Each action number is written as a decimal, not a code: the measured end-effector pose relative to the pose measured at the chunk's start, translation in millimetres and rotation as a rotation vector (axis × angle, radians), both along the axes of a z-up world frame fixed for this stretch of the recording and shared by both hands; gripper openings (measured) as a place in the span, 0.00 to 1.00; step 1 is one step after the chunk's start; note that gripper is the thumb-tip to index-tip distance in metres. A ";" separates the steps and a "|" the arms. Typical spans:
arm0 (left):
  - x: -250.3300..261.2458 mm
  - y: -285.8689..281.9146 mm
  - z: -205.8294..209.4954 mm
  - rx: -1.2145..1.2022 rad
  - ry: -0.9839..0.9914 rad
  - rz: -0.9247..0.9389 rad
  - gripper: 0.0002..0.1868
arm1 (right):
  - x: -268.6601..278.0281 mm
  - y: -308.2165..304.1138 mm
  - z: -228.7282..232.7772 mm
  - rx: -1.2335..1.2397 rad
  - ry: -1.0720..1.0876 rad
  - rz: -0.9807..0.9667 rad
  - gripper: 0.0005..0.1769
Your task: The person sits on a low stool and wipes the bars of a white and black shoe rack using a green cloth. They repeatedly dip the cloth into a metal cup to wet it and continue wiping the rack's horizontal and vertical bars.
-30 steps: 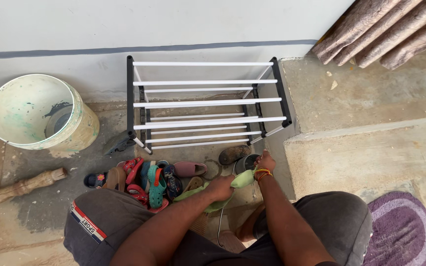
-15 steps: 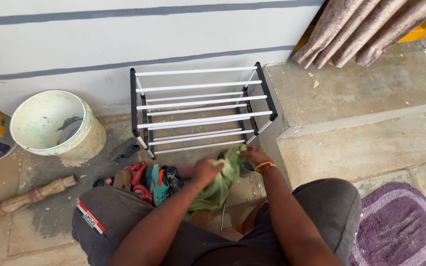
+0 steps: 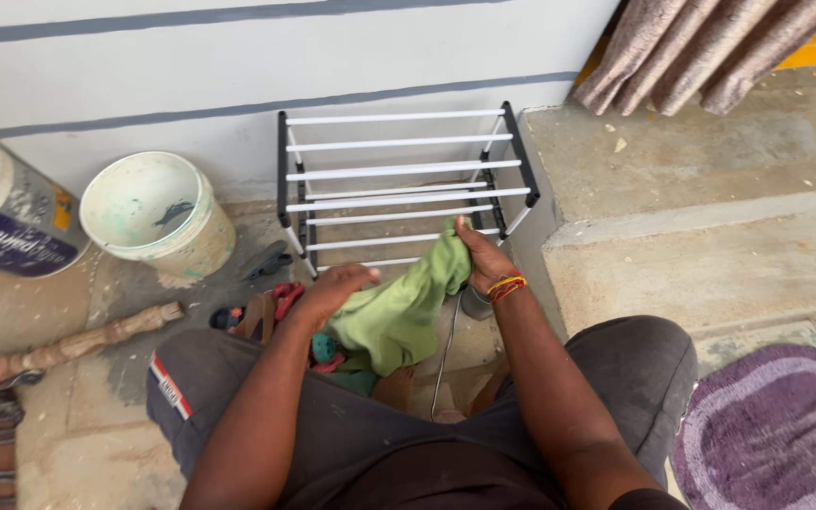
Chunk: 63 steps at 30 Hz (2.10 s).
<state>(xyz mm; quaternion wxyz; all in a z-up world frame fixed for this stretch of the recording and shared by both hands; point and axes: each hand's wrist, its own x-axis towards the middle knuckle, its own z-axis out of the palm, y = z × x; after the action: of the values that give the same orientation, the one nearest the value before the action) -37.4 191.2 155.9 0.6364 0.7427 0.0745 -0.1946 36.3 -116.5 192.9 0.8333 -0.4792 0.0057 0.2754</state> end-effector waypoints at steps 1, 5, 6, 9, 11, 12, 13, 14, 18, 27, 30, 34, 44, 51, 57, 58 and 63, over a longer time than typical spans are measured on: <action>-4.3 -1.8 2.4 0.051 -0.033 -0.056 0.16 | -5.5 6.6 8.1 -0.016 -0.021 0.041 0.24; -16.7 -30.1 5.7 -0.125 -0.272 -0.059 0.27 | -27.5 34.1 35.3 -0.012 -0.179 0.234 0.17; -18.5 -35.8 6.7 -0.265 -0.357 -0.006 0.32 | -30.4 40.3 41.1 0.001 -0.165 0.257 0.17; -20.6 -37.4 15.6 -0.231 -0.277 -0.017 0.35 | -42.2 47.6 49.8 -0.006 -0.122 0.254 0.18; -23.0 -30.6 26.2 -0.285 -0.196 0.004 0.32 | -41.2 44.9 55.1 -0.067 -0.118 0.177 0.18; -22.5 -26.2 31.8 -0.312 -0.155 0.015 0.31 | -36.8 40.7 57.3 -0.165 -0.183 0.128 0.18; -25.2 -20.8 35.1 -0.308 -0.134 0.043 0.30 | -35.6 35.8 55.0 -0.261 -0.238 0.082 0.18; -24.8 -15.0 38.3 -0.303 -0.113 0.072 0.30 | -33.9 29.7 51.0 -0.357 -0.293 0.035 0.18; -18.1 -11.6 38.7 -0.342 -0.109 0.147 0.28 | -13.0 4.1 28.3 -0.484 -0.417 -0.050 0.20; -4.4 -29.0 27.4 0.288 -0.780 0.246 0.26 | -11.9 42.7 -88.5 -1.253 -0.874 -0.446 0.15; -12.1 -44.1 30.3 0.403 -0.749 -0.008 0.18 | -9.8 79.0 -127.1 -0.571 -0.428 0.129 0.19; -13.2 -55.4 37.2 0.534 -0.822 -0.154 0.24 | -7.8 107.9 -148.8 -0.126 -0.288 -0.031 0.20; 17.5 -53.9 -20.3 0.738 -0.282 0.085 0.26 | 43.9 108.1 -119.4 0.392 0.121 -0.411 0.33; 57.3 -67.3 -70.1 0.324 -0.169 0.260 0.25 | 107.4 94.7 -121.2 -0.512 -0.817 -0.538 0.23; 64.2 -30.7 -60.4 0.662 -0.211 0.085 0.29 | 96.0 143.9 -91.8 -1.598 -1.381 -0.379 0.36; 66.3 -21.5 -54.4 0.698 -0.172 0.071 0.30 | 94.3 155.0 -89.5 -1.593 -1.348 -0.352 0.31; 68.3 33.3 -11.6 0.658 0.010 0.406 0.42 | 94.7 208.7 -88.6 -1.474 -1.333 -0.222 0.23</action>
<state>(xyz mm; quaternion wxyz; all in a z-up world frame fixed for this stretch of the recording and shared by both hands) 30.8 224.5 144.2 0.3893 0.8764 0.2815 -0.0342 131.1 92.1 104.3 0.1818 -0.9298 -0.2488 -0.2014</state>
